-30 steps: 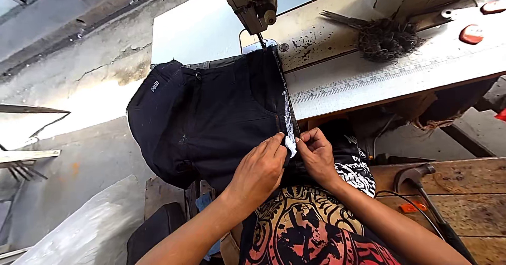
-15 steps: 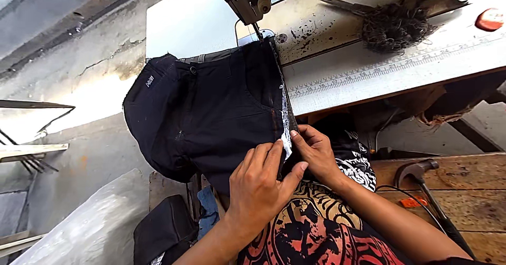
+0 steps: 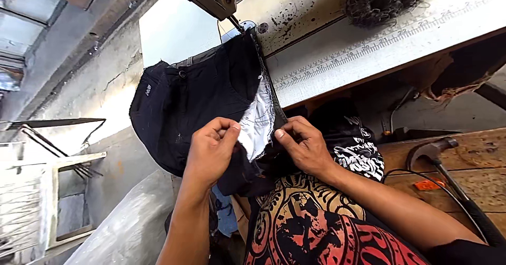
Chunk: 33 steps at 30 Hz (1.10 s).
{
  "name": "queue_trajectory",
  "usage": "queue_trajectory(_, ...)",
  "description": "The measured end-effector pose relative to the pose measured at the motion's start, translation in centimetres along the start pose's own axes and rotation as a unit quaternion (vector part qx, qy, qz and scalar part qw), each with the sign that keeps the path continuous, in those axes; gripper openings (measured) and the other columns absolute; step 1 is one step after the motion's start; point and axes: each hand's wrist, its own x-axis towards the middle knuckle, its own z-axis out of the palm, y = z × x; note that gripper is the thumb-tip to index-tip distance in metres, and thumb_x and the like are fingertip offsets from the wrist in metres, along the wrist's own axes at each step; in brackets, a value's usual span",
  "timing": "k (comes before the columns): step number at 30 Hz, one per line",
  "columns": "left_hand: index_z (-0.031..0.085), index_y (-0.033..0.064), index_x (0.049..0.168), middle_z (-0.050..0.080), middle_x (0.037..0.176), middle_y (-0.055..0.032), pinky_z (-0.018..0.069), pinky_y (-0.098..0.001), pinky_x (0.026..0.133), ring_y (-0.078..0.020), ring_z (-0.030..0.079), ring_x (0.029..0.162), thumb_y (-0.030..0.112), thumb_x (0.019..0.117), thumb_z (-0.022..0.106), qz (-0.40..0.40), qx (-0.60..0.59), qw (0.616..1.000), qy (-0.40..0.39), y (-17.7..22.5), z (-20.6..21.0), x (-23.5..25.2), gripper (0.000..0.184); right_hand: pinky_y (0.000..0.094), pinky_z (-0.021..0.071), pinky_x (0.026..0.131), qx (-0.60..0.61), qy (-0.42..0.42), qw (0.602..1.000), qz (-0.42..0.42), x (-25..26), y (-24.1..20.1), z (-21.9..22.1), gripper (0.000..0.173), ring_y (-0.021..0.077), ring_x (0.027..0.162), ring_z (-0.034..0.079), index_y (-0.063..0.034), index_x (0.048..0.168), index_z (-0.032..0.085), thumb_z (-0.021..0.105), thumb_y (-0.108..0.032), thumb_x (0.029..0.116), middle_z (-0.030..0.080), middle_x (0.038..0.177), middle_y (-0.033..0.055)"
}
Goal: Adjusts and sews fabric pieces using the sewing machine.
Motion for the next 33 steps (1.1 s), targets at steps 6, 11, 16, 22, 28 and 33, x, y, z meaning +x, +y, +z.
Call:
queue_trajectory(6, 0.069, 0.0099, 0.1, 0.064, 0.075, 0.0131, 0.0477, -0.009, 0.054, 0.0093, 0.057, 0.06, 0.017, 0.0932, 0.067, 0.164, 0.165, 0.964, 0.132, 2.6, -2.7, -1.3, 0.01, 0.034, 0.0516, 0.073, -0.011, -0.037, 0.996, 0.084, 0.1, -0.6, 0.5, 0.025, 0.0052, 0.09, 0.061, -0.027, 0.097, 0.079, 0.07, -0.049, 0.0906, 0.063, 0.1, -0.0087)
queue_trajectory(11, 0.065, 0.0096, 0.122, 0.056, 0.074, 0.0096, 0.0381, -0.0099, 0.051, 0.0071, 0.048, 0.057, 0.017, 0.094, 0.057, 0.194, 0.247, 0.945, 0.092, 3.4, -3.1, -0.7, 0.03, 0.0327, 0.0524, 0.082, -0.019, -0.006, 0.999, 0.037, 0.2, -0.9, -0.2, 0.029, 0.0068, 0.102, 0.061, -0.0219, 0.099, 0.078, 0.061, -0.046, 0.0974, 0.065, 0.109, -0.0046)
queue_trajectory(16, 0.06, 0.0091, 0.121, 0.066, 0.085, 0.0068, 0.0538, -0.0164, 0.061, 0.0023, 0.061, 0.068, 0.011, 0.0916, 0.064, 0.234, 0.131, 0.963, -0.039, 2.9, -0.6, -0.1, 0.029, 0.0362, 0.0534, 0.073, 0.007, -0.022, 0.996, 0.091, 1.9, -1.5, -0.2, 0.026, 0.0065, 0.087, 0.065, -0.022, 0.092, 0.08, 0.07, -0.045, 0.0935, 0.071, 0.094, -0.0072)
queue_trajectory(22, 0.06, 0.0058, 0.112, 0.064, 0.082, 0.0022, 0.0561, -0.0195, 0.065, -0.0016, 0.062, 0.069, 0.007, 0.0936, 0.063, 0.287, 0.113, 0.948, -0.082, 2.1, 3.2, 0.9, 0.019, 0.0269, 0.0526, 0.067, 0.025, -0.004, 0.997, 0.074, 2.0, -1.5, -0.1, 0.017, 0.0026, 0.076, 0.063, -0.0155, 0.087, 0.076, 0.064, -0.024, 0.0973, 0.069, 0.087, -0.0061)
queue_trajectory(28, 0.057, 0.0082, 0.111, 0.063, 0.085, 0.0028, 0.0544, -0.0166, 0.071, 0.0001, 0.061, 0.075, 0.011, 0.0972, 0.061, 0.322, 0.111, 0.939, -0.054, 1.5, 4.4, 1.1, 0.015, 0.019, 0.0473, 0.057, 0.012, -0.011, 0.998, 0.053, 1.9, -1.1, -0.3, 0.02, -0.0018, 0.061, 0.057, -0.0137, 0.089, 0.07, 0.057, -0.022, 0.1019, 0.061, 0.069, -0.008)
queue_trajectory(33, 0.057, 0.0055, 0.119, 0.065, 0.088, 0.0001, 0.0574, -0.0246, 0.074, -0.0049, 0.065, 0.079, 0.017, 0.1034, 0.057, 0.256, 0.094, 0.954, -0.122, -1.0, 5.9, 2.2, 0.019, 0.0165, 0.045, 0.056, 0.053, -0.04, 0.997, 0.049, 2.5, -0.4, -0.7, 0.018, -0.0024, 0.059, 0.054, -0.0113, 0.089, 0.069, 0.056, -0.015, 0.1016, 0.059, 0.067, -0.0079)
